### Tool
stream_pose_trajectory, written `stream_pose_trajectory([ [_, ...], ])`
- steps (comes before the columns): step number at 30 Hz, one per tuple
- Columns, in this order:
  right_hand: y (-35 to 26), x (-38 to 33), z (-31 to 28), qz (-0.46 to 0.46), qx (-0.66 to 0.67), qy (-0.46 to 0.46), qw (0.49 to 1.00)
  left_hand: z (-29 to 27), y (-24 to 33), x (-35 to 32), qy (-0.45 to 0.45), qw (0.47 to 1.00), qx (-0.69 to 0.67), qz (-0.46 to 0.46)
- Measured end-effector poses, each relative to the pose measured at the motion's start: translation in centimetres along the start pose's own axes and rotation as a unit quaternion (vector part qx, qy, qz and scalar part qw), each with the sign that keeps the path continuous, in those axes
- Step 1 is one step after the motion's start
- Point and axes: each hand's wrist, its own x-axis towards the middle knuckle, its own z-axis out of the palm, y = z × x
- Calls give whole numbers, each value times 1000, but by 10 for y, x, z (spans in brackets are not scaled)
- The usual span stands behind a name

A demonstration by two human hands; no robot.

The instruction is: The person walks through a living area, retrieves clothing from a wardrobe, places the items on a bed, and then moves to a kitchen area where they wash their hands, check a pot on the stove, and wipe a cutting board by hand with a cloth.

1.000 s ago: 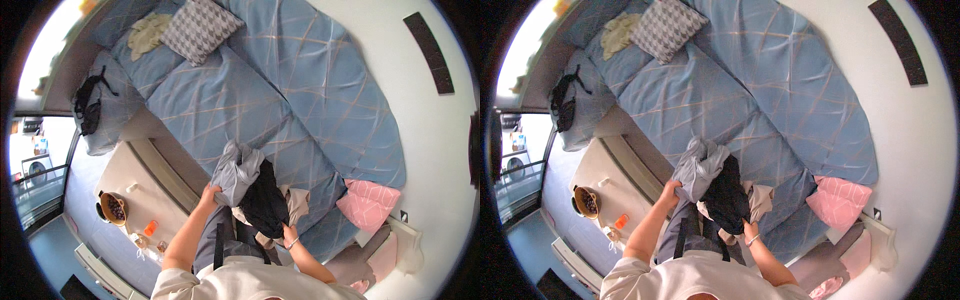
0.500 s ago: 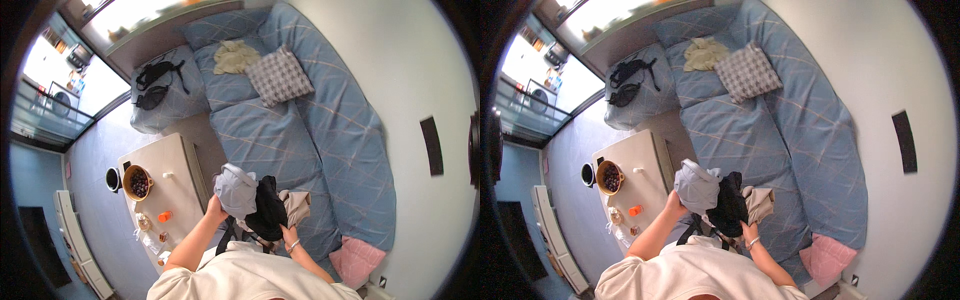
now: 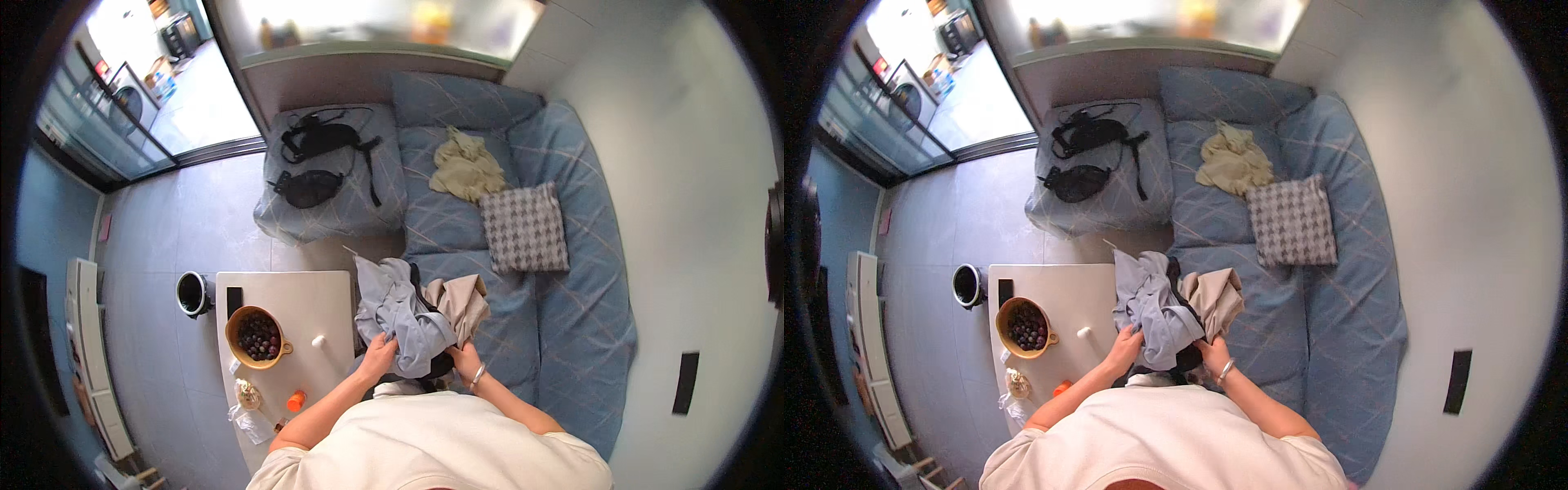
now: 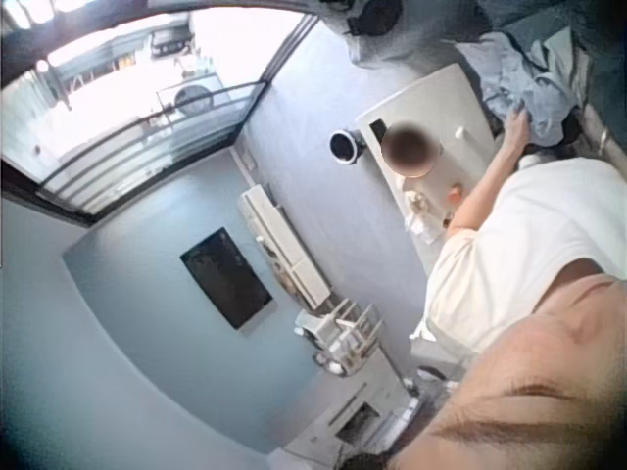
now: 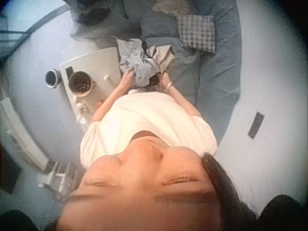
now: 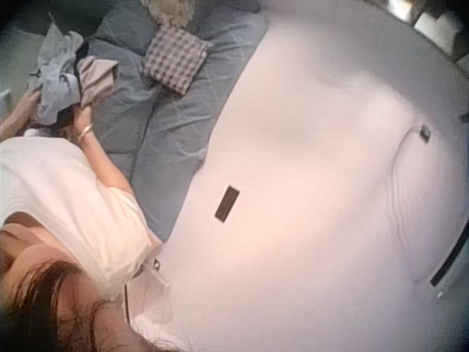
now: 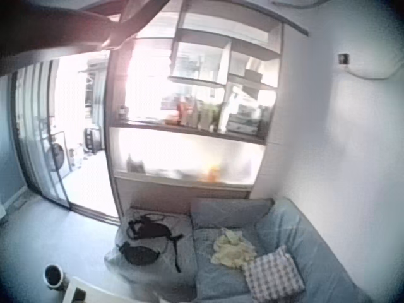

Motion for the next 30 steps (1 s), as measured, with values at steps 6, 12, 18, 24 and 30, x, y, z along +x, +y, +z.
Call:
stream_pose_trajectory([
  [6,-88,89,43,-2,-65,-86,994,-45,78,59,80,968,-231,63],
  [12,-186,173,136,-83,-226,-257,936,-85,138,92,294,948,-91,80],
  [18,-279,247,222,-179,-246,-453,838,-109,215,118,440,835,-207,258],
  [24,-356,267,324,-205,-210,-571,767,-156,287,107,485,713,-321,391],
  [30,-372,301,423,-226,-177,-600,747,-189,385,106,555,635,-334,421],
])
